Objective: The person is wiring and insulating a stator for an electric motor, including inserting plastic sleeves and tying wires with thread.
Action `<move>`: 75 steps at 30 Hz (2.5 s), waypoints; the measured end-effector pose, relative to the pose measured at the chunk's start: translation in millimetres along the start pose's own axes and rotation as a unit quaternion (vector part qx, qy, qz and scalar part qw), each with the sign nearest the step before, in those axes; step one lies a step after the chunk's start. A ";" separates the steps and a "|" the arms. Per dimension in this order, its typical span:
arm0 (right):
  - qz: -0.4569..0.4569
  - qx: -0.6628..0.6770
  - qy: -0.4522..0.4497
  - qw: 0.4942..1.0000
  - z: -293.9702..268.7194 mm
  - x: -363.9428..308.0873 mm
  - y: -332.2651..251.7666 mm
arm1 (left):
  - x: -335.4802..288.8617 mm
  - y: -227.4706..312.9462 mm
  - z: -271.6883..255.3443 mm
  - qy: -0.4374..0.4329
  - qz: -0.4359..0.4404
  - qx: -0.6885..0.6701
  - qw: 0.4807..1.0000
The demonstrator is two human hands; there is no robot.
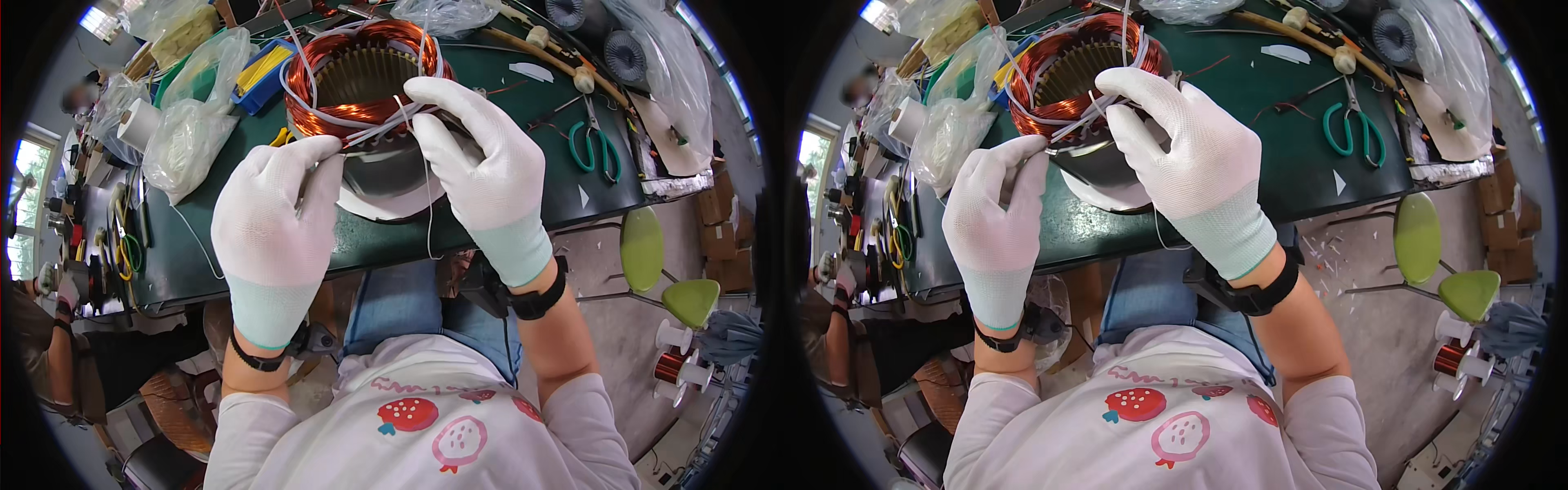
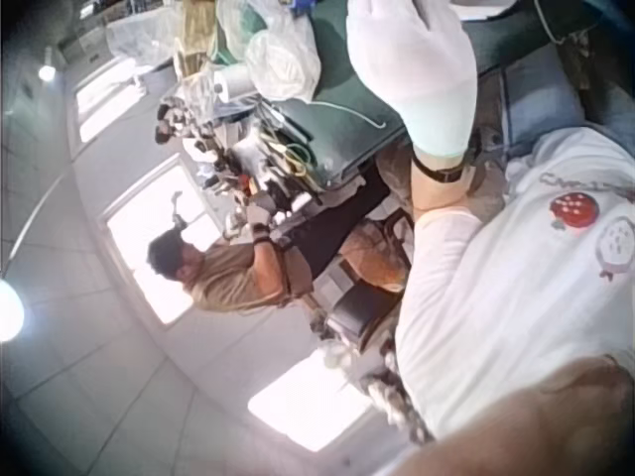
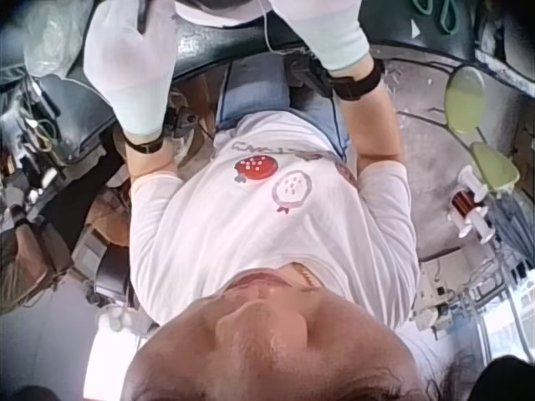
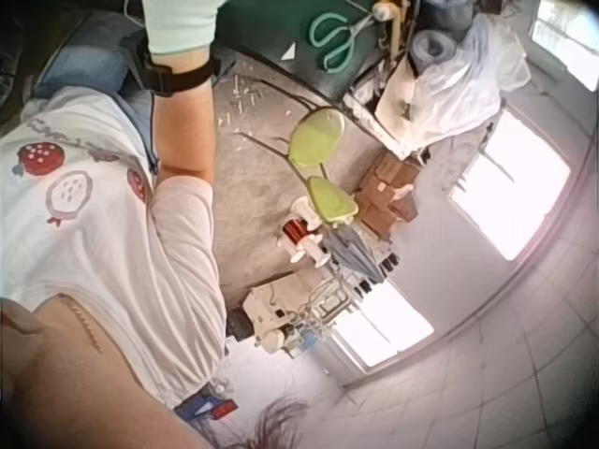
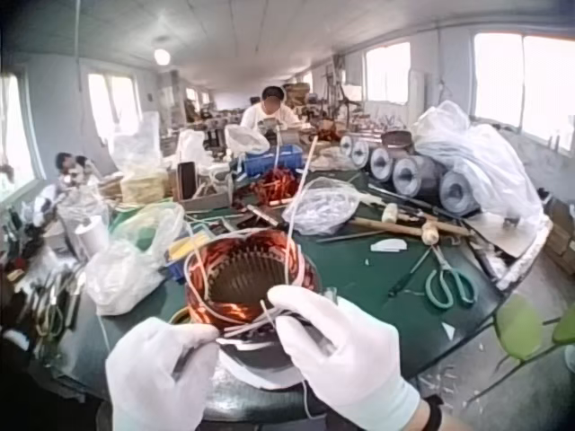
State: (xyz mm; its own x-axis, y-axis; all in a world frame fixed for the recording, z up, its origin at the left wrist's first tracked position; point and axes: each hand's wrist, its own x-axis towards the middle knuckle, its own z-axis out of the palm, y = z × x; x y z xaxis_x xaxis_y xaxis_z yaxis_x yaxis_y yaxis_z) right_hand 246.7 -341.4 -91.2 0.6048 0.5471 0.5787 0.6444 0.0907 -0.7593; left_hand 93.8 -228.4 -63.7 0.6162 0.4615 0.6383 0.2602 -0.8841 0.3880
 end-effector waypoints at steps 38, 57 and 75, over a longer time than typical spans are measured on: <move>0.316 0.354 0.076 0.877 -4.4 -12.2 -0.6 | 39.7 -51.1 30.9 -0.058 0.208 -0.115 0.970; 0.299 0.432 0.074 0.848 -15.1 -18.2 -8.2 | 41.0 -59.0 26.5 -0.093 0.145 -0.166 0.971; 0.438 0.315 0.020 0.842 -24.1 -50.5 -35.3 | 39.4 -53.0 25.5 -0.085 0.131 -0.159 0.975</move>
State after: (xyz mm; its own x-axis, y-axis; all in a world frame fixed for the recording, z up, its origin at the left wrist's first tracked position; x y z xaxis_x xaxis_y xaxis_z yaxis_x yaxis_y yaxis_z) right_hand 204.7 -392.3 -86.5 0.7425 0.6058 -0.2859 -0.4255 0.0968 -0.8998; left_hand 123.3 -165.2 -76.1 0.7521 0.1797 0.6341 -0.1503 -0.8900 0.4305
